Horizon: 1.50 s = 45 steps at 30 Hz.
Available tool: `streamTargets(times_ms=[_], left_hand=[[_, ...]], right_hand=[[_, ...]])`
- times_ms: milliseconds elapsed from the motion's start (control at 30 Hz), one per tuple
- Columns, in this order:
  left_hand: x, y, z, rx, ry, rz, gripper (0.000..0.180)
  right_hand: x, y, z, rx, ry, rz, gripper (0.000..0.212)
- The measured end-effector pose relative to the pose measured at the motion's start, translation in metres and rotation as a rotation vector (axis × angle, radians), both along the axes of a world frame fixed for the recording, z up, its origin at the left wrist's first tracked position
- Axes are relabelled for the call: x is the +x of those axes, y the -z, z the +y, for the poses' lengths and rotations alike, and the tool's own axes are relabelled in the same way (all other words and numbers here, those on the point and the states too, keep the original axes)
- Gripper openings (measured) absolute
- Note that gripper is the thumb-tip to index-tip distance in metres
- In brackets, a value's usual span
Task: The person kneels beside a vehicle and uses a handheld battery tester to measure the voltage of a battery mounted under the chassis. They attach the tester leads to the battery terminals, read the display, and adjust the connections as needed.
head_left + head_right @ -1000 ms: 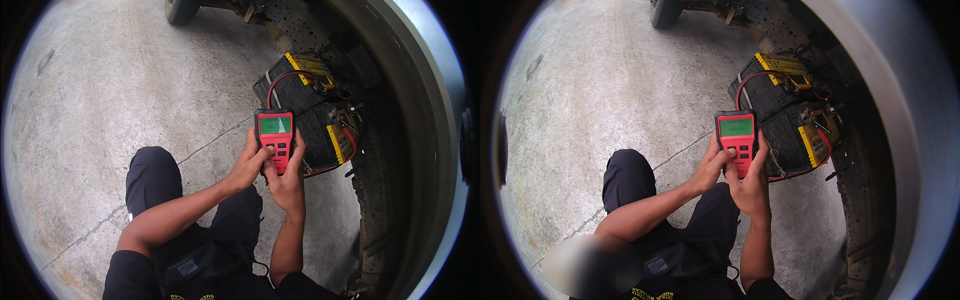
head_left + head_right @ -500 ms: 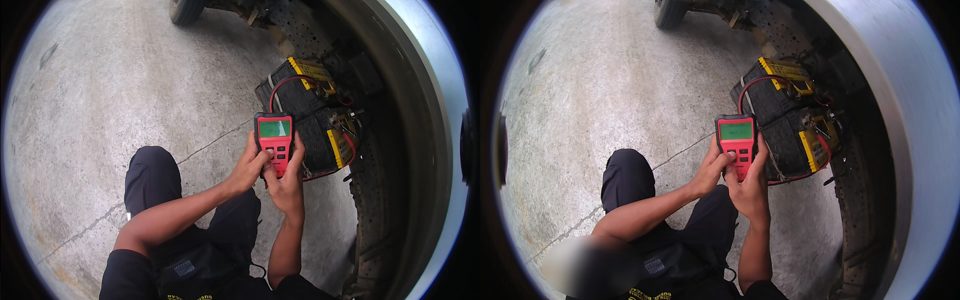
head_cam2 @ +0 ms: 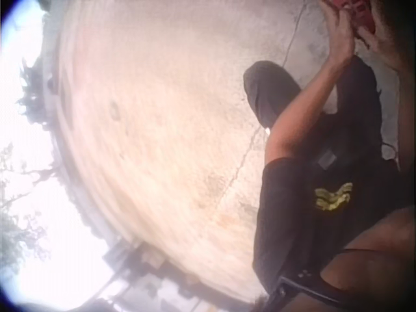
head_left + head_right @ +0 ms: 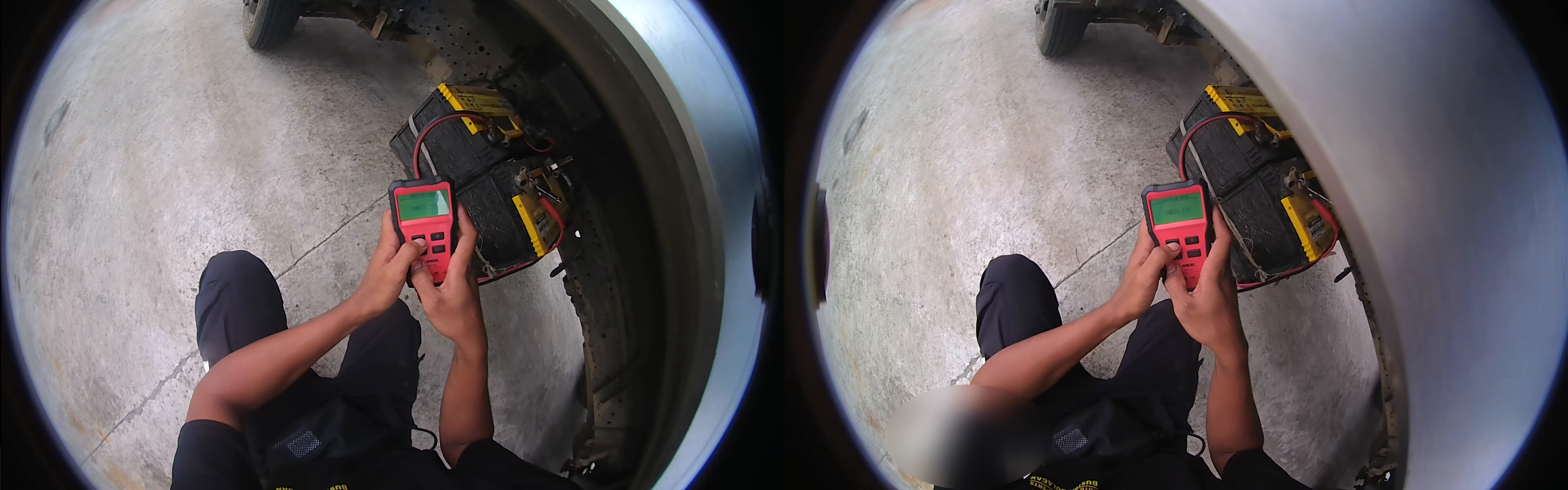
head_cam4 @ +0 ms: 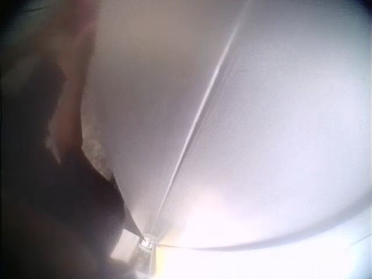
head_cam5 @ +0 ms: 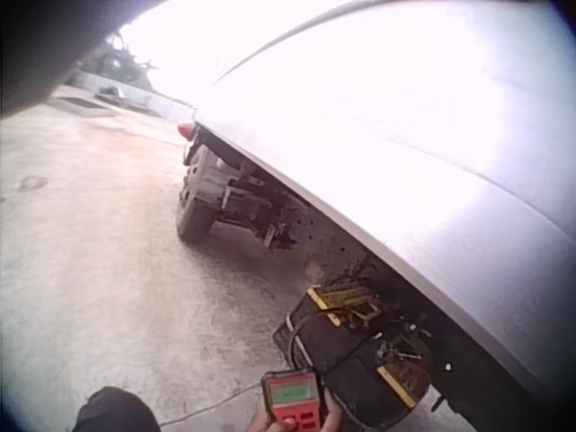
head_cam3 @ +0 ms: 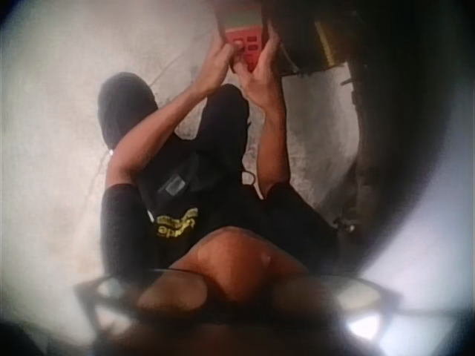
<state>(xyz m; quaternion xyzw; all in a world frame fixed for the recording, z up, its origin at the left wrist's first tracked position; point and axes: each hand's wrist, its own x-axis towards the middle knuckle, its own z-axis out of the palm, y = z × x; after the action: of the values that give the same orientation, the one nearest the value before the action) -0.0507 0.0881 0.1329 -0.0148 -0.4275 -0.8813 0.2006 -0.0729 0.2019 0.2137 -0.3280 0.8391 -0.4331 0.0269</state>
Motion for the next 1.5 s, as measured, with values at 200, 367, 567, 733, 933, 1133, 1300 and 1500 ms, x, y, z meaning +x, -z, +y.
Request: streamTargets(times_ms=[200,367,567,733,933,1133,1300,1500], left_hand=[[-0.0002,0.0009,0.0035,0.08,0.038,0.005,0.047],[-0.0005,0.0006,0.0029,0.059,0.023,0.026,0.047],[0.0021,-0.0018,0.0036,0.055,0.013,0.002,0.047],[0.0024,-0.0017,0.0019,0.046,0.021,0.003,0.047],[0.0016,-0.0016,0.0027,0.072,0.02,0.02,0.047],[0.001,-0.0007,0.0023,0.056,0.013,0.025,0.047],[0.0004,0.0012,0.0043,0.019,-0.031,0.043,0.044],[0.002,0.0005,0.0029,0.028,-0.015,0.033,0.042]], right_hand=[[0.0006,0.002,0.0024,-0.006,0.009,0.014,0.086],[0.0007,0.0033,0.0015,-0.004,-0.002,0.056,0.084],[0.0029,0.0034,0.0027,0.022,0.008,0.073,0.084],[0.003,0.0006,0.0006,0.012,-0.011,0.062,0.083],[0.0029,0.0016,0.0003,-0.001,0.0,0.07,0.083],[0.004,0.0027,0.0005,-0.009,0.007,0.054,0.083],[0.0057,-0.0003,0.0001,-0.001,-0.01,0.073,0.083],[0.0063,-0.0024,-0.0019,0.027,-0.005,0.094,0.082]])
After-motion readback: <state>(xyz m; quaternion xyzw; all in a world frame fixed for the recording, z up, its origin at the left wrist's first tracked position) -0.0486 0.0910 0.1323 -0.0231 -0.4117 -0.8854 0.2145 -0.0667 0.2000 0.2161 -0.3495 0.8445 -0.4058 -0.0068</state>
